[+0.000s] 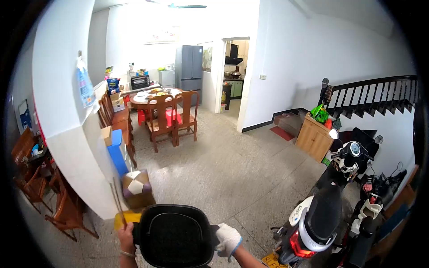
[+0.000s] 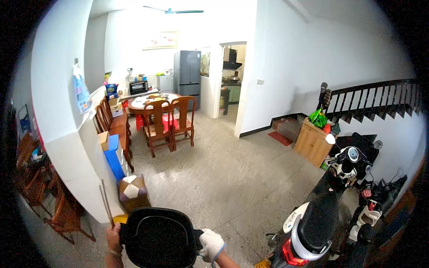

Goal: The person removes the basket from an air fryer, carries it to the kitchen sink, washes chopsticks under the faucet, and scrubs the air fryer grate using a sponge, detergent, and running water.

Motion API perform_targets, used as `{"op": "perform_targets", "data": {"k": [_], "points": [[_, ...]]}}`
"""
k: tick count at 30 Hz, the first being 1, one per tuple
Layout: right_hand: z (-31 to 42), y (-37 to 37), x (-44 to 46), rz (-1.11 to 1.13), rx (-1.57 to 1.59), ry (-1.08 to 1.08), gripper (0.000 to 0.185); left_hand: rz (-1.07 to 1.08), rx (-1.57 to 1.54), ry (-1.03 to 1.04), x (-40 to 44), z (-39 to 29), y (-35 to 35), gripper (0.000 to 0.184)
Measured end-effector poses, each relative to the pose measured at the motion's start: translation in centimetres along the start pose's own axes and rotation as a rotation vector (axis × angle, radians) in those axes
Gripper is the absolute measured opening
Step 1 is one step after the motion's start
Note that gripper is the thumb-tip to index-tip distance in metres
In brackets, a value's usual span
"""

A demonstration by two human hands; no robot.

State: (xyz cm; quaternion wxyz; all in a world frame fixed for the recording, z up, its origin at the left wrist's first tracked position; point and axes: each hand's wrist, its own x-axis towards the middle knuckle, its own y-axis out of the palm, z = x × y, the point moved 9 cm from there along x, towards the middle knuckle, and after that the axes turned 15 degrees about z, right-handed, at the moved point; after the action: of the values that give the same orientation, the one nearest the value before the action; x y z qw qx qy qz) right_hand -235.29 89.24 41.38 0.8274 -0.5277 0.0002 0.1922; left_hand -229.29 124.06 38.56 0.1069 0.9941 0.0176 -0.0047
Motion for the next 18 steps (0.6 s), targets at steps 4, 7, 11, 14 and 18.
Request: {"op": "perform_targets", "data": {"k": [4,7,11,14,18], "points": [[-13.9,-0.4,5.2,-0.09,0.218,0.391,0.025,0.179,0.003,-0.019,12.5,2.2,8.8,0.017],[-24.9,0.3,6.3,-0.333,0.338,0.6,0.021,0.371,0.044,-0.073,20.4,5.0,16.7,0.018],[-27.8,-8.0,8.2,-0.416,0.494,0.544,0.022,0.501,-0.008,-0.155,29.5,8.2,27.0,0.021],[-33.3,-13.1,11.7,-0.495,0.476,0.611,0.023,0.514,-0.007,-0.203,36.1,10.7,32.5,0.02],[-42.0,-17.5,20.5,-0.377,0.457,0.625,0.024,0.416,-0.003,-0.237,45.5,10.5,37.5,0.02]]}}
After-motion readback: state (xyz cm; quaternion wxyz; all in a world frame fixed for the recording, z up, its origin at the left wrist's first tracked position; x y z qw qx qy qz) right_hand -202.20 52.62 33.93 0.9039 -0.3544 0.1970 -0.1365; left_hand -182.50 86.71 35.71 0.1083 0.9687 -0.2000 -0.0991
